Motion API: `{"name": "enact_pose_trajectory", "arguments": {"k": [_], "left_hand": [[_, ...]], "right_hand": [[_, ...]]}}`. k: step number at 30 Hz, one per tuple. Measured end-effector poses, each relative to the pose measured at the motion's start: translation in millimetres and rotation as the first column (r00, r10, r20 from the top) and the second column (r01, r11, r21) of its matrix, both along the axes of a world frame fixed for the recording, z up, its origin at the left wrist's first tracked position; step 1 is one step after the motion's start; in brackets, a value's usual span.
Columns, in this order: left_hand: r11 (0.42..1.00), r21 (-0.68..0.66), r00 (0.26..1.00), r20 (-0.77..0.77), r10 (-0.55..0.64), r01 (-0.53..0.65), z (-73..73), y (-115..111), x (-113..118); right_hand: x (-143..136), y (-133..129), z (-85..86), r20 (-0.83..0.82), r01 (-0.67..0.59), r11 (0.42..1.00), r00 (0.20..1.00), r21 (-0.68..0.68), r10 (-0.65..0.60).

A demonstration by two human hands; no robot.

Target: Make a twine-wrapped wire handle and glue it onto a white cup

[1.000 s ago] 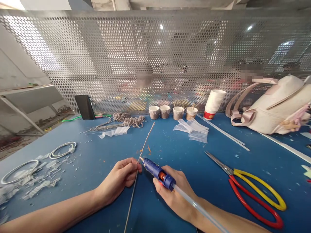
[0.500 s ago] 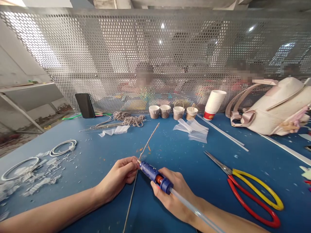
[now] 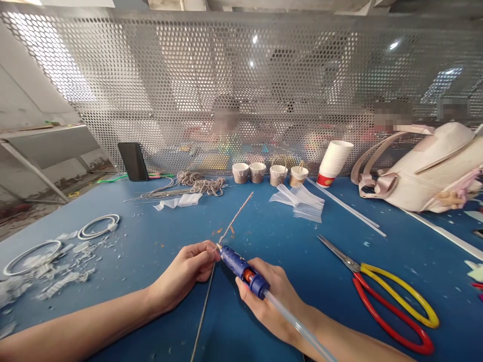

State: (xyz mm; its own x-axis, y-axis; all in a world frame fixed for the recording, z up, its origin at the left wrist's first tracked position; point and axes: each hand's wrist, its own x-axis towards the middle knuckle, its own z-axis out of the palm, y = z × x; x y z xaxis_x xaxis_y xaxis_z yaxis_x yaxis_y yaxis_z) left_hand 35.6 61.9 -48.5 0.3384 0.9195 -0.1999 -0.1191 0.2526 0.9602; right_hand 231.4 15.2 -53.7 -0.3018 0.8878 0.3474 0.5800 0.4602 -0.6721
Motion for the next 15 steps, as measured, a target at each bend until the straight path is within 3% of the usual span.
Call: {"name": "enact_pose_trajectory", "arguments": {"k": [6,12,15], "left_hand": [[1.000,0.013,1.000,-0.013,0.002,-0.002,-0.2,-1.1,-0.1],[1.000,-0.001,1.000,0.012,0.019,-0.019,4.0,-3.2,2.6],[1.000,-0.013,1.000,0.012,0.004,-0.004,3.1,-3.2,1.9]], "right_hand": [[0.2,1.0,-0.7,-0.009,0.053,0.998,0.999,0.042,-0.053],[-0.1,0.3,0.0,0.045,-0.011,0.997,0.999,0.083,0.008],[0.8,0.6,0.1,0.030,0.022,0.996,0.999,0.087,-0.025]]}}
